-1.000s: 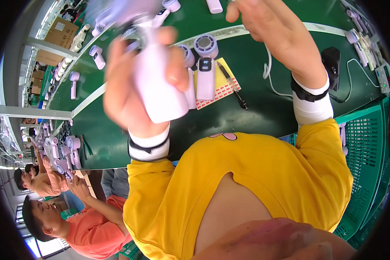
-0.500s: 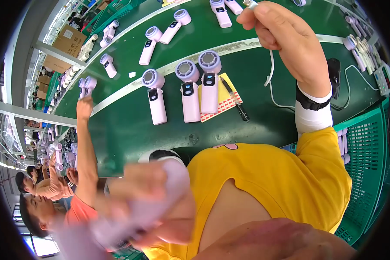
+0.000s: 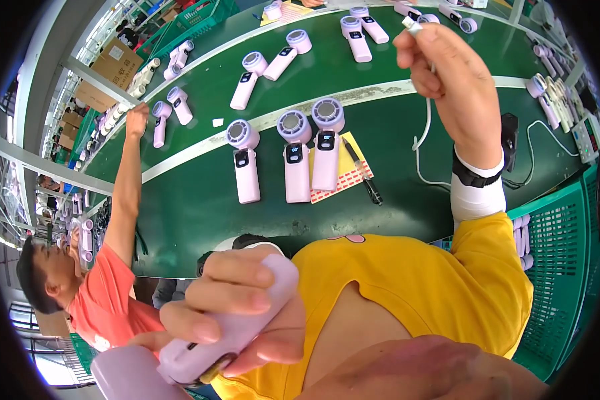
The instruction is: The person picks up a handheld fan, presses its button, and plugs a cable into its side. They then unplug the cable, place the fan on the table, and repeat the process with other fans.
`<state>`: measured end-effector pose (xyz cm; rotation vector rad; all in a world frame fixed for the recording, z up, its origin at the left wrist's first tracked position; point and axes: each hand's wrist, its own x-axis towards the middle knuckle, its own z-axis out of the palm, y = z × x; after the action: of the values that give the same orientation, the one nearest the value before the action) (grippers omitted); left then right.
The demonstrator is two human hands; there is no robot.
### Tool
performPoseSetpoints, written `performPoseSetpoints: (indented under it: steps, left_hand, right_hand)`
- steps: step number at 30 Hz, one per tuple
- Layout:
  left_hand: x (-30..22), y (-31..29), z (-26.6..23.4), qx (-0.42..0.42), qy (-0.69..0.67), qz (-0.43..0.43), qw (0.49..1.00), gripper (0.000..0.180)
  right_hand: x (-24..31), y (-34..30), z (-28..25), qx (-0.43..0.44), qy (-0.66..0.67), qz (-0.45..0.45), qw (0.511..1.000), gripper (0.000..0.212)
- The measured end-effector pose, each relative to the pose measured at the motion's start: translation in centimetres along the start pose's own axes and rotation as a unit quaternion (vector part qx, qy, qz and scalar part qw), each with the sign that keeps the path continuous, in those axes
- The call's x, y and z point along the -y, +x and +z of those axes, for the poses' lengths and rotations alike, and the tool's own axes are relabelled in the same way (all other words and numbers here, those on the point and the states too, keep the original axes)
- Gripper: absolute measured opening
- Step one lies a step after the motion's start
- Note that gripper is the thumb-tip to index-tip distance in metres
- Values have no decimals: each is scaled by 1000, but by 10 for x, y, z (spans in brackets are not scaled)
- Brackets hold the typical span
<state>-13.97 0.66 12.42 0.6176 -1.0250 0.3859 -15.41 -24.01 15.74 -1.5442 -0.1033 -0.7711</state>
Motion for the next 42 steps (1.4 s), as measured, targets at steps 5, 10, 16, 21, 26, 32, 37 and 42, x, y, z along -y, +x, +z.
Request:
performPoseSetpoints:
  steps: [5, 10, 16, 21, 26, 32, 37, 42]
  left_hand:
    - [25, 51, -7, -38, -93, -436, 895, 31]
    - [57, 44, 5, 60, -1, -491, 869, 37]
    - [68, 45, -10, 156, -149, -516, 829, 42]
    - [83, 49, -16, 217, -92, -441, 866, 42]
    - [76, 40, -10, 229, -18, -386, 894, 42]
    - [92, 34, -17, 243, 73, -279, 926, 42]
    - [91, 30, -19, 250, 146, -202, 935, 42]
    - [82, 28, -18, 138, 9, -353, 926, 47]
  right_hand:
    - [2, -2, 3, 129, -24, 55, 990, 20]
    - [-7, -13, 22, 201, -98, -12, 974, 28]
    - [-4, -6, 17, 307, -117, -36, 944, 21]
    - [-8, 1, 16, 322, -128, -64, 936, 19]
    - [-20, 3, 33, 218, -202, -134, 945, 20]
    - [-24, -11, 39, 189, -219, -145, 946, 20]
    - [-10, -9, 37, 240, -230, -34, 942, 24]
    - [-5, -11, 38, 196, -232, -54, 951, 23]
